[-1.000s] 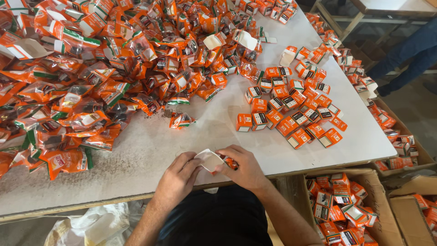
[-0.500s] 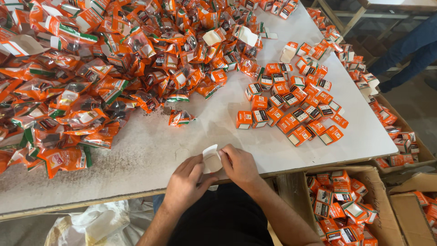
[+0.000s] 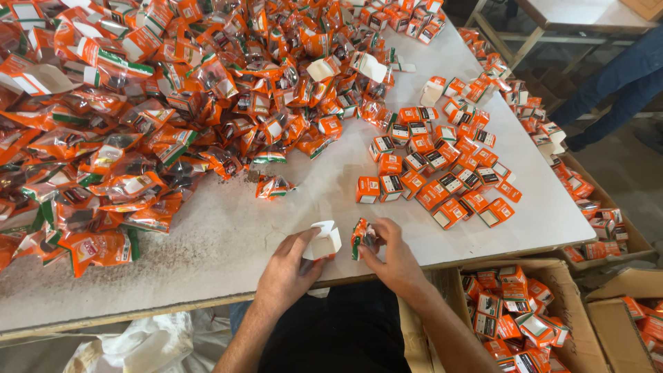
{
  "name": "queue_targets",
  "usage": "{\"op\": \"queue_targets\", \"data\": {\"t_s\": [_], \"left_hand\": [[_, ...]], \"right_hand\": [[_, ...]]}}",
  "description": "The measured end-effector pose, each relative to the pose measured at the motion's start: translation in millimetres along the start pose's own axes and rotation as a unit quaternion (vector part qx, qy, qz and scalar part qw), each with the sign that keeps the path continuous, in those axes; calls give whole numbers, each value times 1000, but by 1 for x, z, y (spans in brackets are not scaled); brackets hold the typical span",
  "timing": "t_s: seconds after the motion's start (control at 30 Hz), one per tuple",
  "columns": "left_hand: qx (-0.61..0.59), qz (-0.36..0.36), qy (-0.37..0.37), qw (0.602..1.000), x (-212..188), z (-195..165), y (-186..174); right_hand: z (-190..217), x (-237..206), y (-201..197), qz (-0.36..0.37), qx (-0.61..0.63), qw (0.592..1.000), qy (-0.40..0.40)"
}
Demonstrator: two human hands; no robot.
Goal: The person picks up small orange blister-packed toy vehicles from a pile on the table, opens a small white paperboard box, places a packaged toy inside, closes the box, and sets the packed box aside, repeating this packing cycle throughout the clip.
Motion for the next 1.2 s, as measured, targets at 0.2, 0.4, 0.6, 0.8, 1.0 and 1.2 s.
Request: {"op": "queue_targets", "data": {"t_s": [0.2, 0.4, 0.6, 0.8, 1.0, 1.2], "left_hand": [[-22, 21, -41, 999, 0, 1, 1], [-18, -12, 19, 1000, 0, 4, 2], [15, -42, 112, 993, 0, 0, 3], [15, -17, 58, 998, 2, -4, 4], [31, -45, 108, 993, 1, -10, 3], [30, -37, 122, 991, 3, -13, 2]], "right_hand": [[53, 18, 10, -28, -243, 916, -317], [84, 37, 20, 118, -258, 884, -372], [78, 35, 11, 116, -198, 907, -353], [65, 46, 10, 146, -108, 955, -236], [51, 38, 4, 81, -61, 961, -258], [29, 35, 15, 74, -44, 975, -205]]}}
Point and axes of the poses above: each hand's wrist, its own x-axis towards the middle knuckle, its own y-axis out of the palm, z = x × y, the point moved 1 cm from there along x, towards the middle knuckle, and after that the axes turned 9 degrees about -z, right-handed, at the moved point
